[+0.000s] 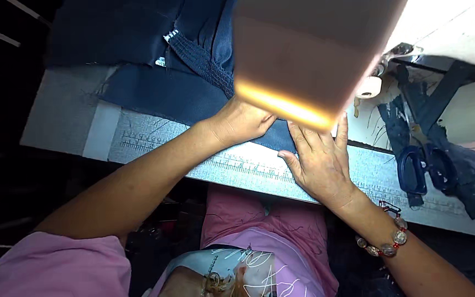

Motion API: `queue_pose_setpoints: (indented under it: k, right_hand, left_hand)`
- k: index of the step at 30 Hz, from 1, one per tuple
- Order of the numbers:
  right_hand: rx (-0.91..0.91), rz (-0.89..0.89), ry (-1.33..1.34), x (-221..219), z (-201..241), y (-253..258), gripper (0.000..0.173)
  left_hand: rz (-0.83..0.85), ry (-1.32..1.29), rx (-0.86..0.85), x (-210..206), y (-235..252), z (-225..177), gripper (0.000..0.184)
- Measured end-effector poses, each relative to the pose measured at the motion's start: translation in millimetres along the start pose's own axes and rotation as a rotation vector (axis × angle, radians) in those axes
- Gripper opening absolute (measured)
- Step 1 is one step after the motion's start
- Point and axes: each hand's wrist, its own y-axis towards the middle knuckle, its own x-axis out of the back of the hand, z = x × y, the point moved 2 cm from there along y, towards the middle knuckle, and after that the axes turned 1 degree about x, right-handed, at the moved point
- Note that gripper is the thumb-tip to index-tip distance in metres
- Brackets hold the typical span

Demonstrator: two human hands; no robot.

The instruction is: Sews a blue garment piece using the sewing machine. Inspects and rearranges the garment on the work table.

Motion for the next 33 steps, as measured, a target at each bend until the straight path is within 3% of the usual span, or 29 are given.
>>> queue_pose_setpoints:
  k: [5, 13, 18, 22, 33]
  right_hand:
    - [0.072, -0.034, -0.047, 5, -3, -10, 0.056]
    - [0.059, -0.068, -0.011, 3, -7, -18, 0.062]
    - [0.040, -0.054, -0.002, 0, -8, -19, 0.066]
    - [0.043, -0.051, 0.013, 1, -8, -18, 0.066]
    - [0.035, -0.054, 0.061, 0, -9, -17, 0.064]
  left_hand:
    - [0.096, -0.042, 0.160, 1, 20, -1, 0.032]
    - [0.136, -0.029, 0.161, -16, 18, 19, 0.024]
    - [0.049, 0.105, 0.246, -28, 38, 17, 0.045]
    - [0.189, -0.046, 0.370, 5, 62, -24, 0.028]
    - [0.250, -0.140, 0.317, 7, 60, -12, 0.026]
